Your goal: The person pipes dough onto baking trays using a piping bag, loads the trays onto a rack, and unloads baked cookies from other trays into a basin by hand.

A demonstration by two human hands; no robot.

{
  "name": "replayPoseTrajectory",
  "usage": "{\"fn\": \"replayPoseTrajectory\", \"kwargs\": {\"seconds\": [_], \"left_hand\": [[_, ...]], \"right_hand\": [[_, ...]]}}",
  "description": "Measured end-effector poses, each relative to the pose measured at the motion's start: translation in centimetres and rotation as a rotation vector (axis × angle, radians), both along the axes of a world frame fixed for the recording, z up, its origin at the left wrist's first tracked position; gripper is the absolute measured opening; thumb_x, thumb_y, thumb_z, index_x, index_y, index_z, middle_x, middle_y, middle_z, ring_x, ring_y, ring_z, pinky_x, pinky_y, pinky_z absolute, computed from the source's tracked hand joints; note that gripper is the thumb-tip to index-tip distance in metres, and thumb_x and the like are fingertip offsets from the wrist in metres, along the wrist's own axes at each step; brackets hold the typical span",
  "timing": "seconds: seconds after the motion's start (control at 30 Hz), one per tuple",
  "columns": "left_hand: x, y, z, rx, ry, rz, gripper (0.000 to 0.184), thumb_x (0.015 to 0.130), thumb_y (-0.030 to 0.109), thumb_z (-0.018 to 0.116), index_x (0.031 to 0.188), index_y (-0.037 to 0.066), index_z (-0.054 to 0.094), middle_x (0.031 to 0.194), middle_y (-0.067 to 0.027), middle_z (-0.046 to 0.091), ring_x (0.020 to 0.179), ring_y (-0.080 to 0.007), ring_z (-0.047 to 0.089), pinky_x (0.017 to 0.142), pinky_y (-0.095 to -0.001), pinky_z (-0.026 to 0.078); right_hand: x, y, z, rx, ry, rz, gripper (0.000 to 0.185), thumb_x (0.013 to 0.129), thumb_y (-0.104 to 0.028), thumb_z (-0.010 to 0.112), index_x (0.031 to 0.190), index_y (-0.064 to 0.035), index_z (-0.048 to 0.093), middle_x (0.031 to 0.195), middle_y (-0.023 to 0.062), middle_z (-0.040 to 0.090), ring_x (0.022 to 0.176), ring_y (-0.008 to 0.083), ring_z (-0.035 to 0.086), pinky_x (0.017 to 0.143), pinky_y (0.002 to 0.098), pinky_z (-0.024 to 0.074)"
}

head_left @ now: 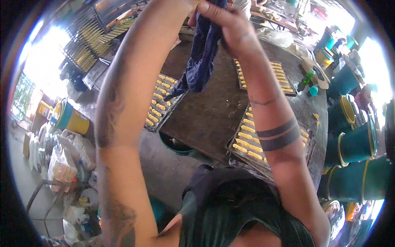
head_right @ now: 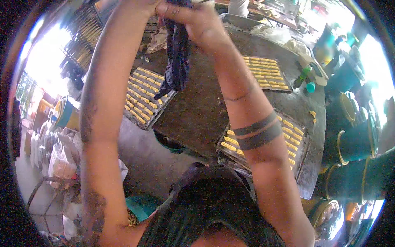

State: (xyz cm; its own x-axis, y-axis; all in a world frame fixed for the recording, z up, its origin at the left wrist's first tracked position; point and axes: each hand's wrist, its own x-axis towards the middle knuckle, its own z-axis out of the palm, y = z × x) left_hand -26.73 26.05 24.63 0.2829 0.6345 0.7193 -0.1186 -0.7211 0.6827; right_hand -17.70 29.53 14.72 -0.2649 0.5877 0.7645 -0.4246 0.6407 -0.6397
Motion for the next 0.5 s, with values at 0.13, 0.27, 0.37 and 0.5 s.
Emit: {"fn": "replayPoseTrajectory", "kwargs": {"seconds": [0.13,0.27,0.37,0.5], "left_hand": [[-0.9,-1.3,-1.6,0.018,-0.16,0.031,0.018,0.084,0.005,0.063,0.1,0.002,0.057,0.065,-0.0022,0.054,0.05,-0.0073,0.046,0.042,-0.0231,0.035],[-2.3,-3.9,-2.0,0.177,-0.46,-0.061,0.014,0.085,0.013,0.062,0.079,0.006,0.051,0.055,0.0024,0.043,0.044,-0.0064,0.037,0.042,-0.023,0.033],[-3.6,-5.2,-1.8,0.087,-0.687,-0.292,0.021,0.087,0.016,0.061,0.073,0.008,0.047,0.052,0.0053,0.038,0.041,-0.006,0.034,0.043,-0.0245,0.034],[-7.5,-5.4,-2.8,-0.091,-0.635,-0.841,0.025,0.089,0.018,0.051,0.069,0.012,0.037,0.063,0.0029,0.035,0.058,-0.0094,0.036,0.061,-0.024,0.033]], "right_hand": [[-3.1,-4.0,-1.4,-0.219,-0.113,-0.285,0.018,0.082,-0.02,0.066,0.083,-0.0018,0.067,0.073,0.0055,0.067,0.066,0.0141,0.062,0.064,0.0283,0.0486],[-4.3,-3.4,-5.0,-0.26,-0.39,-0.467,0.026,0.08,-0.025,0.068,0.083,0.0008,0.067,0.062,0.009,0.063,0.056,0.0138,0.058,0.056,0.0325,0.0471],[-4.7,-3.8,-8.1,-0.278,-0.281,-0.37,0.026,0.078,-0.025,0.071,0.084,0.0008,0.067,0.063,0.0108,0.063,0.057,0.0144,0.057,0.057,0.0329,0.0475],[-3.5,-4.9,-9.8,-0.206,-0.387,-0.429,0.022,0.07,-0.018,0.076,0.08,0.0006,0.067,0.065,0.0153,0.062,0.059,0.0234,0.061,0.059,0.0353,0.0485]]}}
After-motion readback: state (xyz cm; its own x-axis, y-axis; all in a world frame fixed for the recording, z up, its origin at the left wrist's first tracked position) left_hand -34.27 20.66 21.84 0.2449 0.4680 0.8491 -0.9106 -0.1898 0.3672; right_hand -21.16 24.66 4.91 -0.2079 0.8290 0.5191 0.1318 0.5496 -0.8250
